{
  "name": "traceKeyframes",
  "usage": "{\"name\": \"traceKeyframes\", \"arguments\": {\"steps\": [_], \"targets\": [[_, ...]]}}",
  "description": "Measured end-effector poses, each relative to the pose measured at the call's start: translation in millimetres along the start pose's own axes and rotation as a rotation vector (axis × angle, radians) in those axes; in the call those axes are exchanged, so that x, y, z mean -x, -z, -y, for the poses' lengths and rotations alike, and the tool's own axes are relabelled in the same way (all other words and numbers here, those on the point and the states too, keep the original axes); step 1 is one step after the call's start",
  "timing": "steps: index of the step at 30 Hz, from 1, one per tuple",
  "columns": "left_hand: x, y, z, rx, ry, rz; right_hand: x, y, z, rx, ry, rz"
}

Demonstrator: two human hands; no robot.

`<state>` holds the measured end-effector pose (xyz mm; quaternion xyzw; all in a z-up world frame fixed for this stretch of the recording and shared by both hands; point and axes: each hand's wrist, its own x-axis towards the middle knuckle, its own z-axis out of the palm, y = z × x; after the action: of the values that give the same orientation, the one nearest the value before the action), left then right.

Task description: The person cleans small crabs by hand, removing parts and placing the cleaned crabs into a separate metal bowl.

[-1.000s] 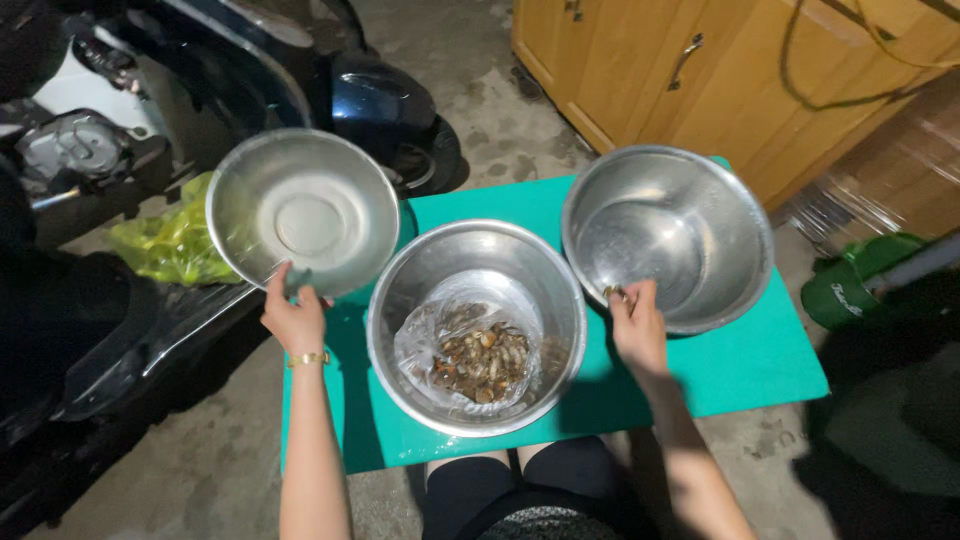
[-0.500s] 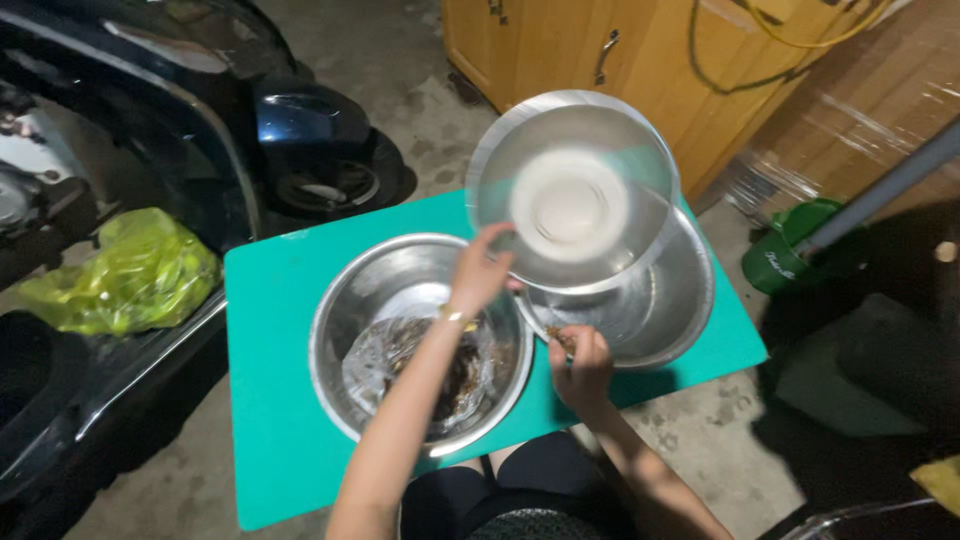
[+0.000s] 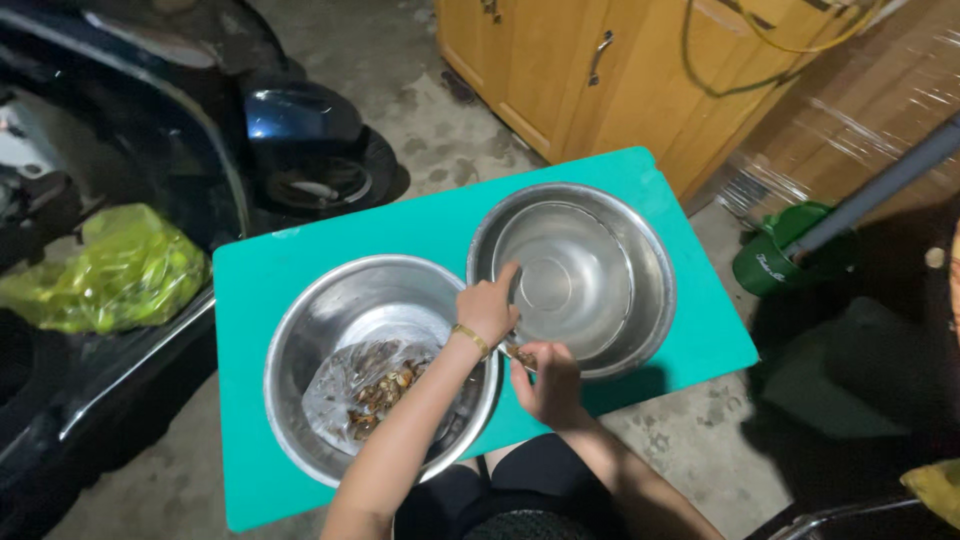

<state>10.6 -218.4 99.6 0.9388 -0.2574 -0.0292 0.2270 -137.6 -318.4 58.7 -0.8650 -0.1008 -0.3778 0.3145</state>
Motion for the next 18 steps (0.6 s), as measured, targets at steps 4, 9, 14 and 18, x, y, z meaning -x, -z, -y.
{"name": "traceKeyframes", "arguments": {"steps": [4,9,14,18], "targets": [[20.7,35.6,18.7,-0.063,0.107,0.121,-5.0,-24.3,29.9,-0.041,-0.005,0.063],[68.3,76.3,39.4,0.17,-0.03,-0.283,-19.8,-49.1,51.8,-0.111,-0.204,0.075],[130.1,124.8,49.8,0.441,0.043,-0.27,-57.5,-34.3,32.3,-0.786,-0.579,0.288],[158.7,122.2,53.7,0.758,-0.063,-0.292,-74.8,-34.5,41.2,-1.131,-0.797,0.536]]}}
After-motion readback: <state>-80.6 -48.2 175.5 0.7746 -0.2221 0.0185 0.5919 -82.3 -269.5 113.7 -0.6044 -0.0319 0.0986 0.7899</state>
